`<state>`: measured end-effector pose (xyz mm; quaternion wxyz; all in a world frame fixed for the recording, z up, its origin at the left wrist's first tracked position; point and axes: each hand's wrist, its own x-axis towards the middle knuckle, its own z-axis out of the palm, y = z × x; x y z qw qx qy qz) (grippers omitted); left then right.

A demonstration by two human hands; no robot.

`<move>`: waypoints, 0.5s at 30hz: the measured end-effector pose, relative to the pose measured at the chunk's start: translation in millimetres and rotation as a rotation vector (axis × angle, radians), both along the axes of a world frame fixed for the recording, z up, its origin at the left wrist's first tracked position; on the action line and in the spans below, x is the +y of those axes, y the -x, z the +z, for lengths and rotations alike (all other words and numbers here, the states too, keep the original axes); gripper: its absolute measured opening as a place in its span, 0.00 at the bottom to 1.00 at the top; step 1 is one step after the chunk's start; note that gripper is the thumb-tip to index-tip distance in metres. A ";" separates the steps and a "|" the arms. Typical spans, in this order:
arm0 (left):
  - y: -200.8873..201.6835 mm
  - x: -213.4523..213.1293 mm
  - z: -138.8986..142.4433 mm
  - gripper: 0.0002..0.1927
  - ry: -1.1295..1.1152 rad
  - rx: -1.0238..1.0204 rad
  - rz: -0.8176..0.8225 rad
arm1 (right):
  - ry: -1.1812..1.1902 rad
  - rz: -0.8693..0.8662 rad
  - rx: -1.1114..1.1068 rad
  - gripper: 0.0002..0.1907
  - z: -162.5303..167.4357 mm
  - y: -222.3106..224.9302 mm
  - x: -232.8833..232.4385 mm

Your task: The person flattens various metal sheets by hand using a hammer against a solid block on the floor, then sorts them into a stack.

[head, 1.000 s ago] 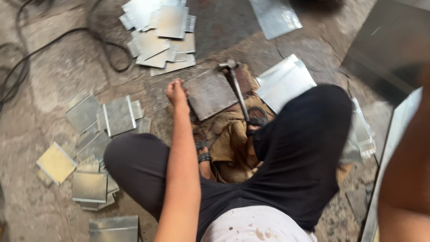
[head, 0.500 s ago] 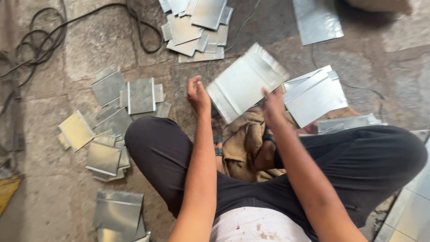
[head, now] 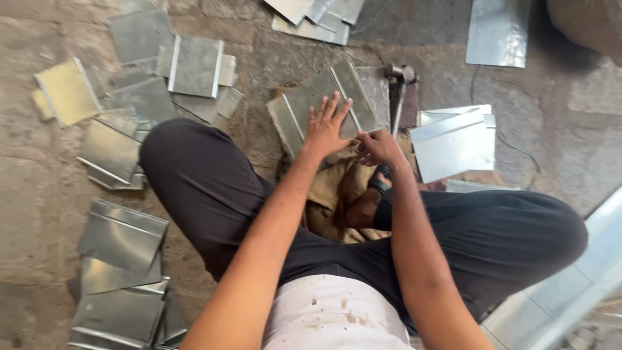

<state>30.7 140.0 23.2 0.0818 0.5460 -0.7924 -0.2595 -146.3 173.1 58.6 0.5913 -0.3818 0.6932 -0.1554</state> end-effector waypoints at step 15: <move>16.0 -15.6 8.9 0.50 -0.068 -0.179 -0.136 | 0.375 -0.404 0.107 0.26 -35.7 34.6 16.7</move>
